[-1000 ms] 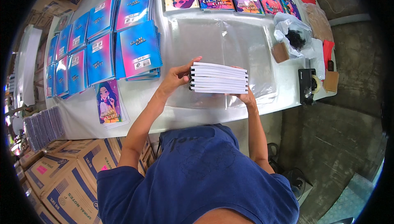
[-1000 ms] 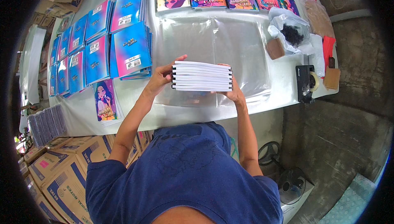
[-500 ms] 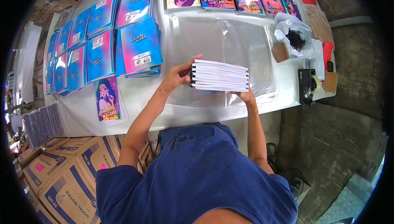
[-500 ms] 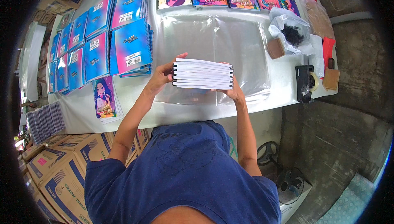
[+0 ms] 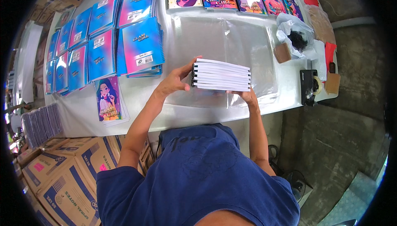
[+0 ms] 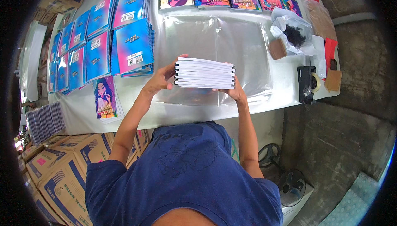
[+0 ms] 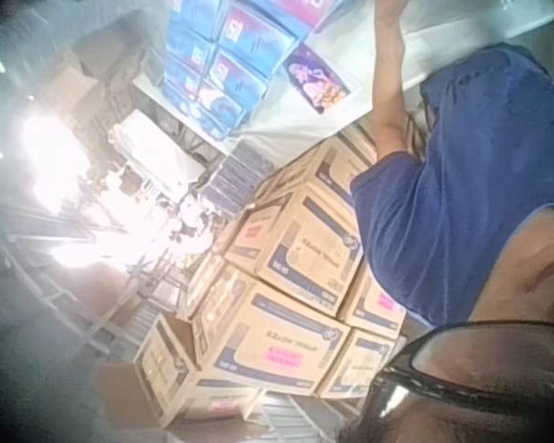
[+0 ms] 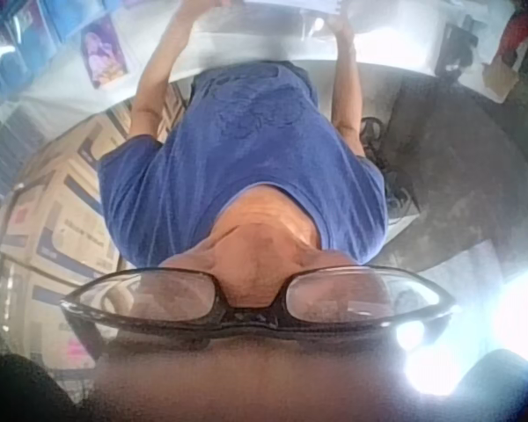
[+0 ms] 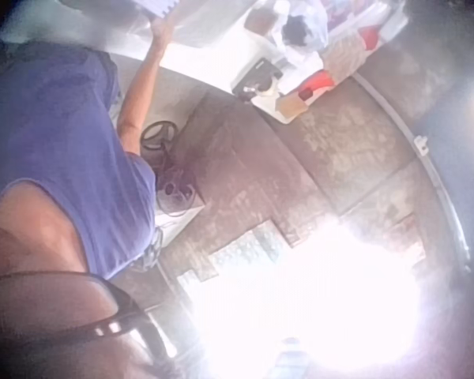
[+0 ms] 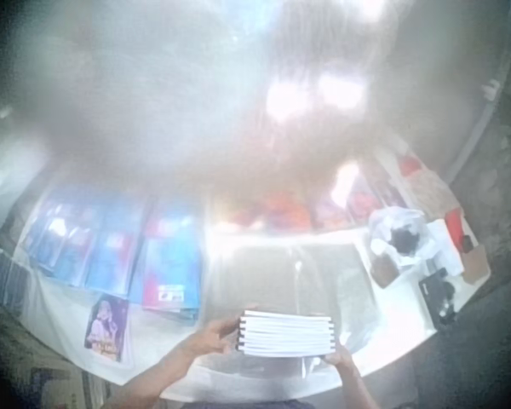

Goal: The person gathers multiple blue spiral notebooks from a table, stacks them, and places the stack into a large clear plastic bag before sealing it with tape.

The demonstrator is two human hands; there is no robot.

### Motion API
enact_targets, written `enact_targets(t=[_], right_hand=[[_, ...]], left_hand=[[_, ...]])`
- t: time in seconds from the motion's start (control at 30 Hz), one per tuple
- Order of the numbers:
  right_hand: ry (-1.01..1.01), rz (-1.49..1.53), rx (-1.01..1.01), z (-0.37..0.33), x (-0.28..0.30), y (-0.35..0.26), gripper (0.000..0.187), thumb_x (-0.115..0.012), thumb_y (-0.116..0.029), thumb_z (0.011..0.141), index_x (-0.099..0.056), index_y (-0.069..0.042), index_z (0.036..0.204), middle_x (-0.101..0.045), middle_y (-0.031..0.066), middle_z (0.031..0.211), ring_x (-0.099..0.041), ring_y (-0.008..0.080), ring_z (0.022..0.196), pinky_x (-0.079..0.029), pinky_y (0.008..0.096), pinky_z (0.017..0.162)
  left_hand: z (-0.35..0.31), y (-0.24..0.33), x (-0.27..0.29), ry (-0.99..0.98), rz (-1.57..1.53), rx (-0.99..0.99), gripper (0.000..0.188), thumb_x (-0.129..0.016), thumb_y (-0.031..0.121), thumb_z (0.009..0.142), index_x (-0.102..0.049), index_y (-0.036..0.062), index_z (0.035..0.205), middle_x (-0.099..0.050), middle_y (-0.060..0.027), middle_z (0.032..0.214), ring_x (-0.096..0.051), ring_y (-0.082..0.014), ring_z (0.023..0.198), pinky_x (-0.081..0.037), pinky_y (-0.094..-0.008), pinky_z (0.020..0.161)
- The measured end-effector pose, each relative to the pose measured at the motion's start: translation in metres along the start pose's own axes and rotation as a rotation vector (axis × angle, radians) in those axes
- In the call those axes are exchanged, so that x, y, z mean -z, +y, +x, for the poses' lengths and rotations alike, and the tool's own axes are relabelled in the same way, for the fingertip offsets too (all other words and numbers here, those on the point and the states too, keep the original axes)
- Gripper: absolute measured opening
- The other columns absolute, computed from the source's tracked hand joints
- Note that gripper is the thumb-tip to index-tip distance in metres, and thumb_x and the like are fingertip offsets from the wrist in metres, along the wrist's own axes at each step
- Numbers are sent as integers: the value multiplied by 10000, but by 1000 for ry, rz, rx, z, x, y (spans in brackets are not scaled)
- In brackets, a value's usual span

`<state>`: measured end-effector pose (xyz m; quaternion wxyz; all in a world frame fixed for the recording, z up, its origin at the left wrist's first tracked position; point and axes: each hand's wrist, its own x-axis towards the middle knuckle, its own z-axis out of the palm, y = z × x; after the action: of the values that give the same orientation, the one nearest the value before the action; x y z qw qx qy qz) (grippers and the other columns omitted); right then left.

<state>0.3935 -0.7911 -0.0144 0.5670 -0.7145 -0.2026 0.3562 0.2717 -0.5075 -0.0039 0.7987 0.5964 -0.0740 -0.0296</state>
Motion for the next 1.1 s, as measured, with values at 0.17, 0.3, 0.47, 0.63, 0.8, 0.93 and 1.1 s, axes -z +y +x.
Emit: enact_targets(t=[0.17,0.3,0.47,0.63,0.8,0.93,1.1], right_hand=[[-28,135,-70,-1,0,-3,885,-869,-83,607,-376,-45,1341,-537,76,1184,-551,184,1056,-538,336,880],[-15,9,-60,3,4,5,839,-857,-72,619,-401,-42,1323,-544,72,1179,-548,200,1070,-526,326,866],[258,374,83,13,-16,-4,777,-860,-59,590,-474,-35,1264,-590,73,1127,-541,204,1078,-450,330,921],[169,570,-250,20,-5,-43,619,-803,-254,723,-521,55,1180,-616,144,1079,-575,231,1034,-469,370,903],[460,-454,-200,50,-23,-2,544,-767,-430,760,-620,77,892,-595,200,1002,-584,273,918,-490,348,791],[464,-726,-257,46,-27,-26,575,-759,-476,730,-573,54,853,-545,216,1098,-596,358,917,-501,455,735],[527,-754,-99,44,-17,-30,268,-684,-240,819,-587,-11,918,-600,161,1018,-599,366,908,-481,477,694]], left_hand=[[1,0,-4,104,22,150,1147,-840,496,556,-278,89,1469,-342,-87,1494,-327,-237,1376,-236,-380,1142],[-7,-4,-8,178,150,38,1113,-847,460,587,-288,58,1461,-389,-113,1465,-336,-239,1370,-248,-383,1133],[6,-6,-20,295,408,37,969,-770,468,725,-303,24,1448,-415,-166,1438,-389,-266,1333,-302,-376,1096],[32,24,-17,328,472,282,858,-670,481,817,-325,-12,1428,-501,-223,1346,-425,-293,1305,-383,-391,1023],[38,-45,-13,541,1098,357,573,-563,412,900,-459,34,1319,-457,-150,1391,-279,-475,1337,-262,-560,1073],[31,-31,-15,625,1411,109,531,-530,393,922,-437,133,1376,-373,-112,1460,-225,-453,1370,-235,-584,1077],[9,19,48,843,1692,282,532,-561,356,910,-430,197,1401,-340,-89,1487,-221,-402,1390,-207,-623,1066]])
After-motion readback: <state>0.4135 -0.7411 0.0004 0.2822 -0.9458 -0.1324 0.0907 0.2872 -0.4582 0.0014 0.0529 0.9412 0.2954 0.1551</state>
